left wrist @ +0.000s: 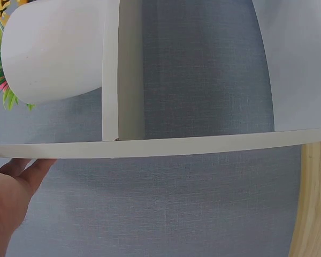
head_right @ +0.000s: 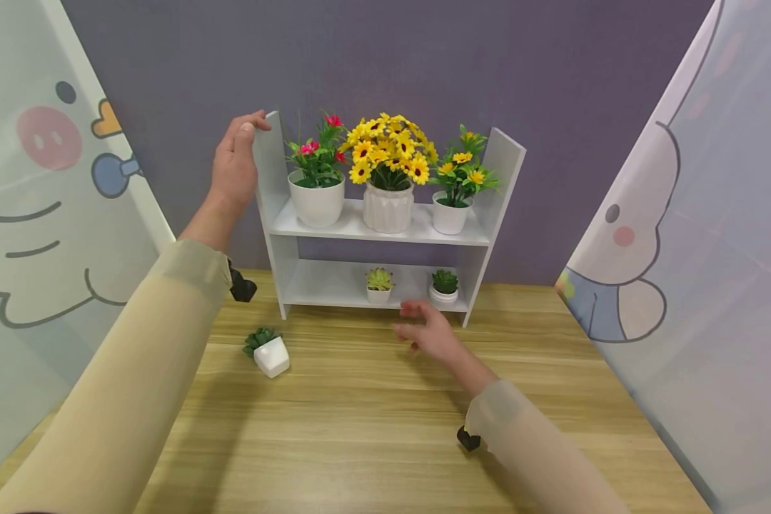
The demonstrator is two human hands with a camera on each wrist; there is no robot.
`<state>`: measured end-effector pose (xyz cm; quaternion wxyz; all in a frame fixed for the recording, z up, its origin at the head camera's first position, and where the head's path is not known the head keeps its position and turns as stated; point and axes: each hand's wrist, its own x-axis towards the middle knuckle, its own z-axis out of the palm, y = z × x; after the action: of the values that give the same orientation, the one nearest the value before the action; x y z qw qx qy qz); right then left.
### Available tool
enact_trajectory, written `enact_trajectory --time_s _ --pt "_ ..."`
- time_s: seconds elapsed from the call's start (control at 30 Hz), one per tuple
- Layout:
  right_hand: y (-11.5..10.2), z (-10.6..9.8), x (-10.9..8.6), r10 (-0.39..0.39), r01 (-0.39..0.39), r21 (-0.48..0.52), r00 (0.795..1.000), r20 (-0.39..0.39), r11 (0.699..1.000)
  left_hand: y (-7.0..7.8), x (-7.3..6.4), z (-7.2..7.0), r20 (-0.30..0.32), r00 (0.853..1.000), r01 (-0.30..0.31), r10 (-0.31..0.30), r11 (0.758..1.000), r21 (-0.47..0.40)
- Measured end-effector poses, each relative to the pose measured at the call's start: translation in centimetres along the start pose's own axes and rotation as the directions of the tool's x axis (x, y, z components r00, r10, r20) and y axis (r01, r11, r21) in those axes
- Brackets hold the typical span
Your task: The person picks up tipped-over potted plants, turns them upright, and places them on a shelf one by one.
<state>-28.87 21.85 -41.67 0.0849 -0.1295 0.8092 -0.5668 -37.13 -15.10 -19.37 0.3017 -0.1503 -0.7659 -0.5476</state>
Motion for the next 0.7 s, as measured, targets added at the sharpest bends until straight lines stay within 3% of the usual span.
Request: enact_trajectory --time_s 0.13,0.33,0.7 --pt "-0.1 -0.1 -0.9 0.017 -0.014 -0.038 0.995 0.103 0.999 -0.1 -0.1 0.0 0.004 1.000 0.003 -0.003 1.000 0.002" --pt "-0.3 0.5 -1.8 0.014 0.011 -0.096 0.965 0.262 0.995 0.0 -0.1 -0.1 0.006 1.000 0.000 0.000 1.000 0.010" --pt "-1.0 2.9 -1.6 0.023 0.021 -0.125 0.941 0.337 0.992 0.1 -0.2 -0.2 0.012 1.000 0.009 -0.009 1.000 0.010"
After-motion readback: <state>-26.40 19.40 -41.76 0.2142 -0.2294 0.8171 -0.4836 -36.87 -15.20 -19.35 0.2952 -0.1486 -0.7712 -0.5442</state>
